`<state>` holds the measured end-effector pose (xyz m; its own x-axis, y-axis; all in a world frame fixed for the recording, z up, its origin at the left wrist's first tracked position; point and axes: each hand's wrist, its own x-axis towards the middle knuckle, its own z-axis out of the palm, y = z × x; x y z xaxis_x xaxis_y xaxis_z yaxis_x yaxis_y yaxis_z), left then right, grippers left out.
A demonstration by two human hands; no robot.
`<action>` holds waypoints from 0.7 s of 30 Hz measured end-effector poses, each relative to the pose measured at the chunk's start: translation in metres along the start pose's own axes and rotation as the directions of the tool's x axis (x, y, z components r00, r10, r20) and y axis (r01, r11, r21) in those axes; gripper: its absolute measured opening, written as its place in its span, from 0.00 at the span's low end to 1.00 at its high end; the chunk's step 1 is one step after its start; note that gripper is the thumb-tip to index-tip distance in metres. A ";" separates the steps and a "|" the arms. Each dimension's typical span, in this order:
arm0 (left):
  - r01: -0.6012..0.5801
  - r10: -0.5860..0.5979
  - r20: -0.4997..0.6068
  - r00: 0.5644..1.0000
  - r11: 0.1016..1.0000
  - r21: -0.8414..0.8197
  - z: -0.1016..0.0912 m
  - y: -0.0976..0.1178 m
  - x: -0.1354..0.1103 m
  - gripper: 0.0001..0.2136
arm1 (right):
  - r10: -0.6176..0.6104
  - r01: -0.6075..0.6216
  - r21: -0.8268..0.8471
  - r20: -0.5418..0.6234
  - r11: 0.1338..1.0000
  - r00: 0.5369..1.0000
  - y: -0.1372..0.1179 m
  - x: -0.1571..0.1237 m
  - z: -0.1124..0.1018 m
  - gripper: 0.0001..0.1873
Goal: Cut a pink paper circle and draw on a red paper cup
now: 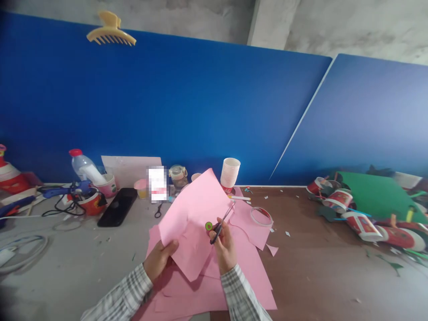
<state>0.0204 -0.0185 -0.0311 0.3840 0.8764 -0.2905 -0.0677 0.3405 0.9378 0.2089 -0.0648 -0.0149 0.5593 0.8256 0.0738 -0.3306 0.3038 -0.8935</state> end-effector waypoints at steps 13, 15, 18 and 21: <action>0.249 -0.201 0.205 0.958 0.937 -0.244 0.025 0.017 -0.023 0.29 | -0.210 0.210 -0.183 0.017 0.960 0.977 0.003 -0.010 -0.006 0.26; 0.286 -0.225 0.253 0.941 0.928 -0.239 0.026 0.017 -0.025 0.30 | -0.241 0.250 -0.252 0.063 0.935 0.968 0.006 -0.015 -0.004 0.27; 0.314 -0.238 0.306 0.922 0.921 -0.231 0.028 0.016 -0.028 0.31 | -0.263 0.280 -0.331 0.096 0.901 0.960 0.011 -0.019 -0.003 0.27; 0.316 -0.226 0.340 0.913 0.920 -0.234 0.030 0.017 -0.031 0.27 | -0.272 0.281 -0.343 0.076 0.896 0.959 0.012 -0.019 -0.003 0.27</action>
<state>0.0353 -0.0499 -0.0001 0.6793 0.6068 -0.4128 -0.1567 0.6694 0.7261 0.1969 -0.0785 -0.0284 0.5683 0.7459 0.3474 0.1219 0.3412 -0.9321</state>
